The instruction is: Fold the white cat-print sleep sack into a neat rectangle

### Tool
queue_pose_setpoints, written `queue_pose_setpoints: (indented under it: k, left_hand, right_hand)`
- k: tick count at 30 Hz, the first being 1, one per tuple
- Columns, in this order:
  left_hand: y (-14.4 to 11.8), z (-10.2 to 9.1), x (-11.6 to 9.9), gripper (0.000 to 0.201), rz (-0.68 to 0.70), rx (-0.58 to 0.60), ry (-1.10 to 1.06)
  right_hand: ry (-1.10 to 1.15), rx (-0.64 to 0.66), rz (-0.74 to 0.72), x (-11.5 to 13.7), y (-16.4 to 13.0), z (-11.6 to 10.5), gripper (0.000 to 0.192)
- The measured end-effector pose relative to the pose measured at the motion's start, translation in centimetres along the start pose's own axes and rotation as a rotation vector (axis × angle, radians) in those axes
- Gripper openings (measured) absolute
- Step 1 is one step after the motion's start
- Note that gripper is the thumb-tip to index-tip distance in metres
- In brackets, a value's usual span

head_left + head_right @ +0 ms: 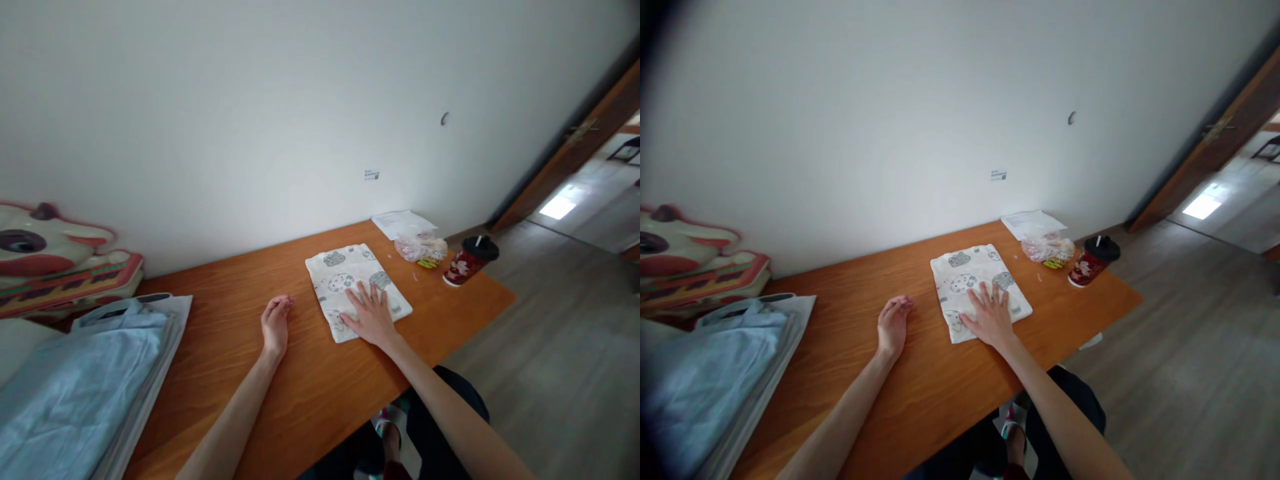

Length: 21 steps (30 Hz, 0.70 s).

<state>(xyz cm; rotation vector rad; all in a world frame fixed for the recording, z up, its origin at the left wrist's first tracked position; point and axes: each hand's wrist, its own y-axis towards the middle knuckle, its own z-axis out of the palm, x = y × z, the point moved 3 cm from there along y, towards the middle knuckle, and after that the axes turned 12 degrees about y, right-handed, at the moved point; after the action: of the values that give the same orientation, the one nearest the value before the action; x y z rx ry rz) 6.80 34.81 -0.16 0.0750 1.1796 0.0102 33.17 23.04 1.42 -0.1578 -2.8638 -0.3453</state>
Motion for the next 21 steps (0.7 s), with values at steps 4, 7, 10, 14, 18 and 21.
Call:
queue_pose_setpoints:
  k: [4,7,10,14,18,21]
  left_hand:
    - [-0.1,-0.4,-0.4,0.020,-0.017,-0.005,-0.044]
    - [-0.1,-0.5,-0.5,0.022,-0.030,-0.013,-0.042]
    - [-0.1,-0.5,-0.3,0.019,-0.035,-0.012,-0.013]
    - [-0.4,-0.2,0.1,0.033,-0.064,0.026,0.022]
    - [-0.9,0.2,0.3,0.056,-0.082,-0.010,0.186]
    - [-1.1,0.5,0.0,0.058,-0.080,-0.073,0.263]
  right_hand:
    - [0.004,0.019,0.016,-2.6,6.6,0.3,0.086]
    - [-0.005,0.062,0.067,-4.4,11.3,0.6,0.087]
    - [-0.013,0.083,0.079,-5.4,14.5,0.7,0.087]
    - [-0.023,0.129,0.049,-5.5,15.2,0.9,0.087]
    - [0.052,0.288,-0.136,-5.5,13.1,-0.4,0.084]
    - [0.139,0.523,-0.370,-6.6,12.3,-3.5,0.084]
